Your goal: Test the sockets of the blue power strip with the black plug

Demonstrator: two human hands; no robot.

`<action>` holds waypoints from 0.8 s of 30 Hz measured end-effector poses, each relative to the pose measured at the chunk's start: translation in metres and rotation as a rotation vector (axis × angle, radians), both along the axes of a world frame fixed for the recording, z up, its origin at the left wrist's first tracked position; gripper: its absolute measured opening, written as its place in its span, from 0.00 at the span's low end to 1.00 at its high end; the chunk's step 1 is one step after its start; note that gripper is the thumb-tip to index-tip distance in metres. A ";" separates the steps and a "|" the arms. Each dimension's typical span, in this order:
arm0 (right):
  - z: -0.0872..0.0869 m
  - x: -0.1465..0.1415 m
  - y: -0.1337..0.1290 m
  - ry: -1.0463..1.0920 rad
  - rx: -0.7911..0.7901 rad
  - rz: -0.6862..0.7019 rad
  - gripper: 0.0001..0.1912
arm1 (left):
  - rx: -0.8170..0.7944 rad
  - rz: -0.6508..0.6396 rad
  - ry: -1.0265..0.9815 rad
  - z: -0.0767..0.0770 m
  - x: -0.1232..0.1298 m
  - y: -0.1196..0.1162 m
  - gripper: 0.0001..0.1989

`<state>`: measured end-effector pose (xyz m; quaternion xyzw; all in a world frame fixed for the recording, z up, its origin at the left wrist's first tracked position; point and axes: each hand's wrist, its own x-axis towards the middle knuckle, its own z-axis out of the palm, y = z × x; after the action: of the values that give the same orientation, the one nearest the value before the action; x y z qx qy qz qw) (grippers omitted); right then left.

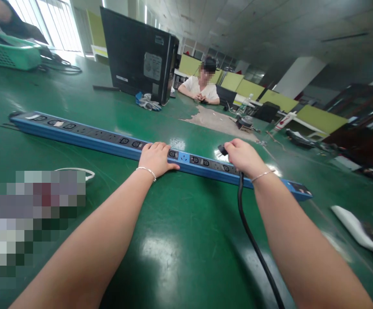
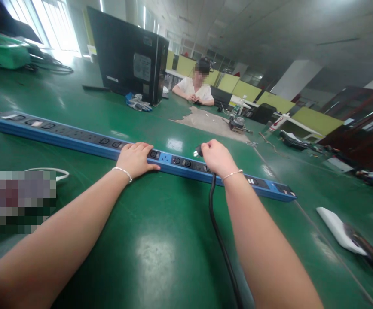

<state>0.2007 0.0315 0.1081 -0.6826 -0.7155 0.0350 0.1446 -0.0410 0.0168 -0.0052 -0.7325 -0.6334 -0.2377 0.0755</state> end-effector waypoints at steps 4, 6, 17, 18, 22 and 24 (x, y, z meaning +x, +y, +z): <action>-0.017 -0.045 0.000 0.019 -0.089 0.107 0.16 | 0.020 -0.012 -0.066 0.000 -0.003 0.000 0.32; -0.025 -0.066 0.004 -0.024 -0.058 0.131 0.14 | 0.079 0.092 -0.170 0.000 -0.008 0.000 0.24; -0.039 -0.097 0.019 -0.169 -0.103 0.113 0.16 | 0.168 0.454 -0.448 -0.003 -0.032 0.010 0.17; -0.039 -0.100 0.017 -0.192 -0.094 0.111 0.16 | 0.166 0.459 -0.441 -0.002 -0.032 0.010 0.17; -0.035 -0.111 0.011 -0.242 -0.101 0.083 0.18 | 0.158 0.446 -0.440 -0.002 -0.032 0.010 0.17; -0.032 -0.116 0.009 -0.239 -0.134 0.064 0.19 | 0.149 0.428 -0.478 -0.002 -0.033 0.009 0.18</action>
<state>0.0849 0.0408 0.0764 -0.6670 -0.7450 0.0058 0.0111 -0.0742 0.0259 -0.0067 -0.4985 -0.7538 -0.4274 0.0262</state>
